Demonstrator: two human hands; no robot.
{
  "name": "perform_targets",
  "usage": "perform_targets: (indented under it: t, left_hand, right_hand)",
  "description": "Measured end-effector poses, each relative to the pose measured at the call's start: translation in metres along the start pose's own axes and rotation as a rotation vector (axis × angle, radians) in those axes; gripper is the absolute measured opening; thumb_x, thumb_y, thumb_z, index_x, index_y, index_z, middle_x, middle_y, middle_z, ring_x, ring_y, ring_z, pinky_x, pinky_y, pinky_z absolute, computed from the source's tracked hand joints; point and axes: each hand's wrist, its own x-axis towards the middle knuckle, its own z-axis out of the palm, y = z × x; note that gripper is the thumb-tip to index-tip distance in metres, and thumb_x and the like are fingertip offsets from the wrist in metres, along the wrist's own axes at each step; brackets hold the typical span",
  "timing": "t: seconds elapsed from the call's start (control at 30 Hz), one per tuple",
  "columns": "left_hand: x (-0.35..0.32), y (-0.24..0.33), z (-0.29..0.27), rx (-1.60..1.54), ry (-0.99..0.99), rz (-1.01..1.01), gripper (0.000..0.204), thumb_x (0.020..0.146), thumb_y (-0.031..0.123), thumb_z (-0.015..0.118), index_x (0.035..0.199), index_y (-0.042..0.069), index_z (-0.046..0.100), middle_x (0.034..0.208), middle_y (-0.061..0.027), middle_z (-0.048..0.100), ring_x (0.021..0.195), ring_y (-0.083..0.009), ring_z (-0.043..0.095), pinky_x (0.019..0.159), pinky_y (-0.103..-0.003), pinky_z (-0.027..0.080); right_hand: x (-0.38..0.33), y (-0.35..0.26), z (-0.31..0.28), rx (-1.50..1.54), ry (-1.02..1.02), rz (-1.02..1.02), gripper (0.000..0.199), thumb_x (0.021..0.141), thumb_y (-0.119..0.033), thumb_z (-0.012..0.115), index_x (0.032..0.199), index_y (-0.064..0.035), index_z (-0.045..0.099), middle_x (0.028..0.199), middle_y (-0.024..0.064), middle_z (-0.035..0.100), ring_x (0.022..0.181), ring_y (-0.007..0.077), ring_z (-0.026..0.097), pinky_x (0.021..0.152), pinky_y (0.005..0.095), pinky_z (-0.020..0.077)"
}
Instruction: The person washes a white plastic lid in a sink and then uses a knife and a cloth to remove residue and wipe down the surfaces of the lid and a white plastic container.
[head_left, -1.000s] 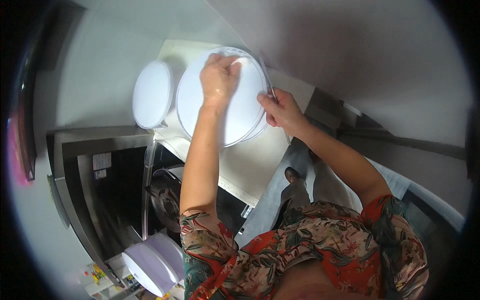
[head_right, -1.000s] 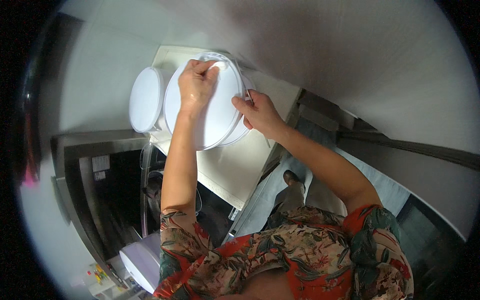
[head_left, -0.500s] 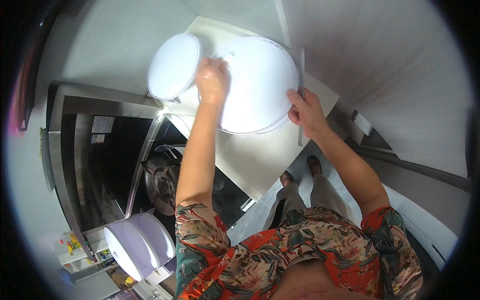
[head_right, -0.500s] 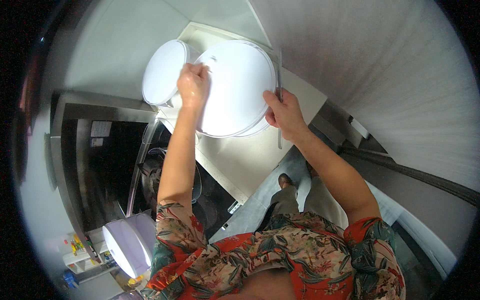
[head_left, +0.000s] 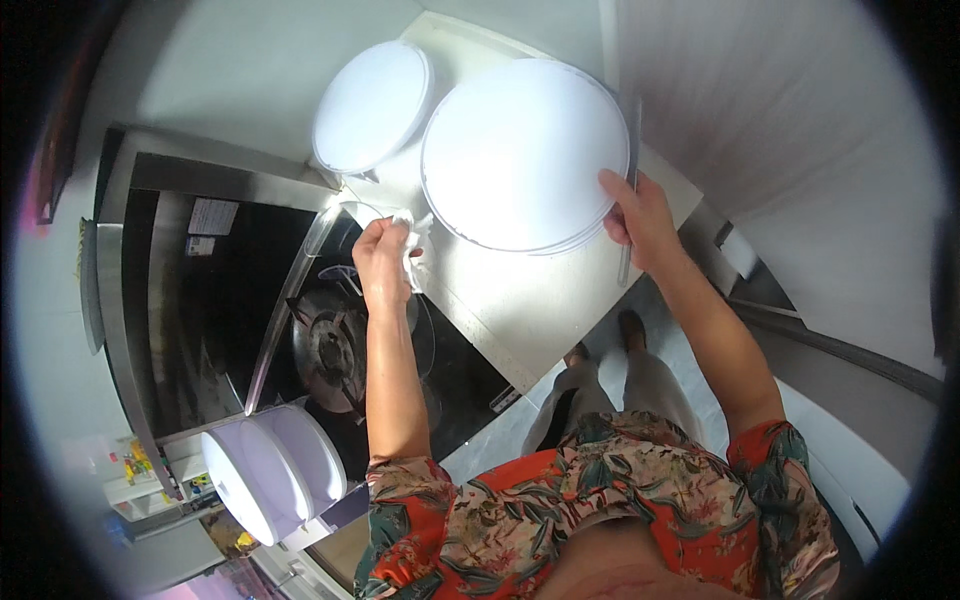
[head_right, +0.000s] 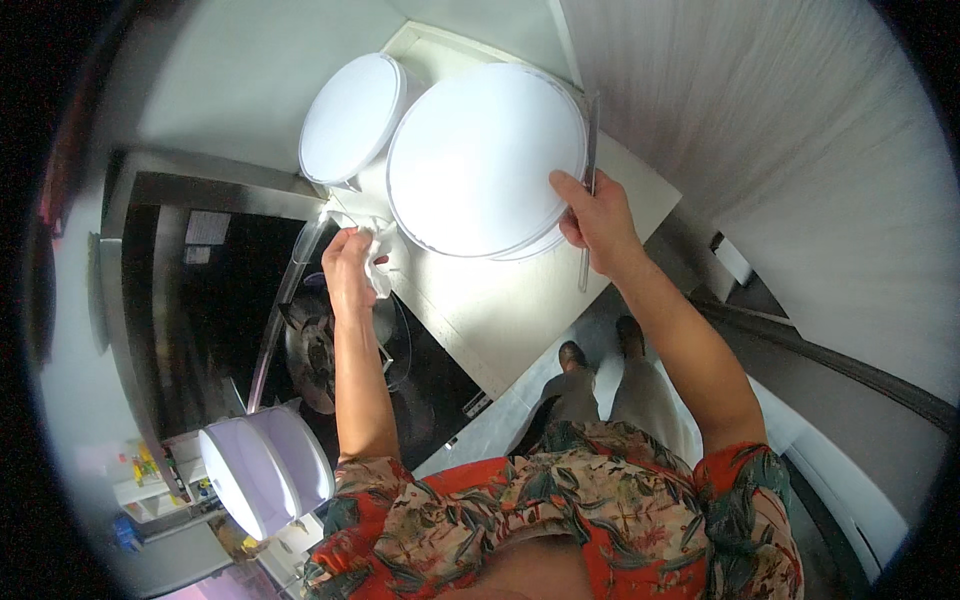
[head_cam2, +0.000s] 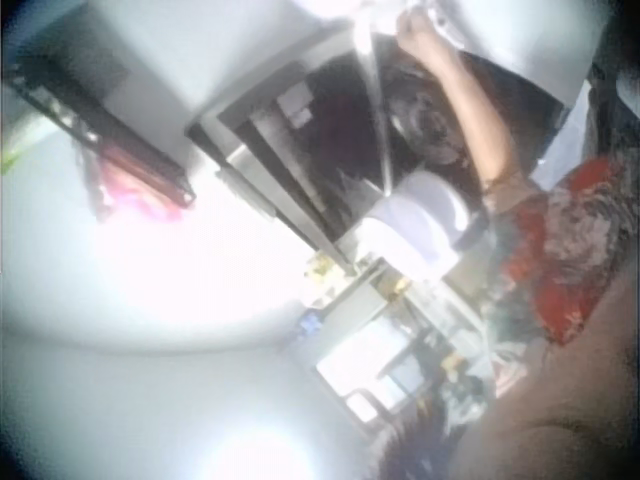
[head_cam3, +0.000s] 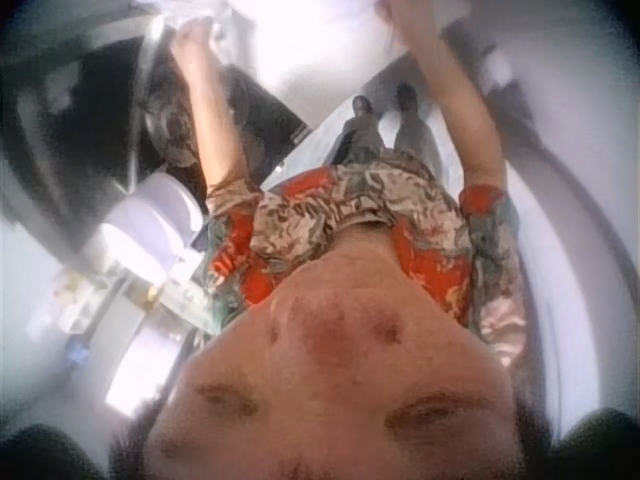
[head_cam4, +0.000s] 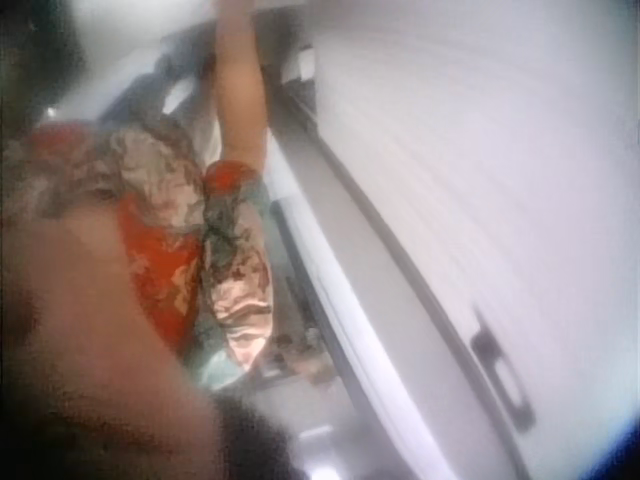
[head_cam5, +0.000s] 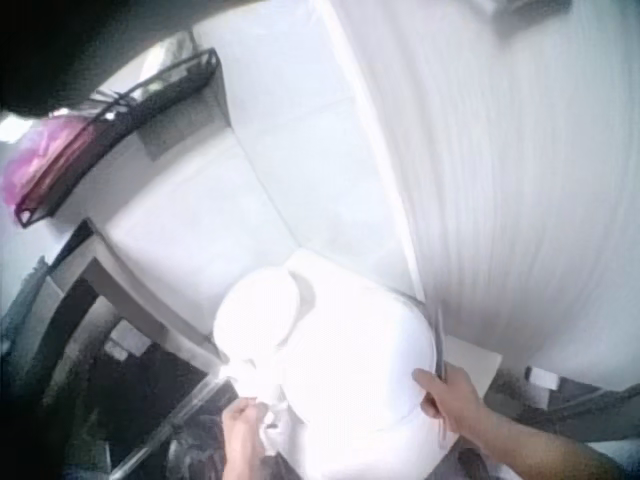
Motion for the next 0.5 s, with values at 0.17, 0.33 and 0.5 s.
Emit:
perform_targets:
  t: [0.17, 0.33, 0.5]
  left_hand:
    - [0.009, -0.006, 0.022, 0.047, -0.194, -0.136, 0.031, 0.079, 0.014, 0.053, 0.101, -0.007, 0.052, 0.076, -0.0097, 0.058, 0.057, -0.0125, 0.054, 0.042, -0.022, 0.041]
    - [0.017, 0.004, 0.025, 0.151, -0.295, -0.238, 0.052, 0.082, 0.031, 0.057, 0.112, -0.01, 0.047, 0.086, -0.013, 0.059, 0.07, -0.016, 0.058, 0.054, -0.023, 0.046]
    - [0.02, -0.001, 0.023, 0.203, -0.449, -0.05, 0.072, 0.067, 0.028, 0.073, 0.12, -0.008, 0.042, 0.103, -0.0189, 0.056, 0.087, -0.0233, 0.057, 0.07, -0.031, 0.048]
  right_hand:
    - [0.006, 0.002, -0.009, 0.001, -0.045, -0.05, 0.026, 0.08, -0.022, 0.061, 0.084, -0.0002, 0.048, 0.058, 0.001, 0.045, 0.037, 0.0056, 0.034, 0.032, 0.0208, 0.023]
    - [0.011, -0.001, -0.009, 0.017, -0.08, -0.062, 0.024, 0.079, -0.02, 0.061, 0.084, -0.0001, 0.048, 0.057, 0.0012, 0.045, 0.037, 0.0064, 0.034, 0.033, 0.0212, 0.0236]
    - [0.019, 0.0, -0.013, 0.036, -0.103, -0.058, 0.023, 0.079, -0.019, 0.061, 0.084, -0.0002, 0.048, 0.057, 0.001, 0.045, 0.038, 0.0068, 0.035, 0.034, 0.0213, 0.0236]
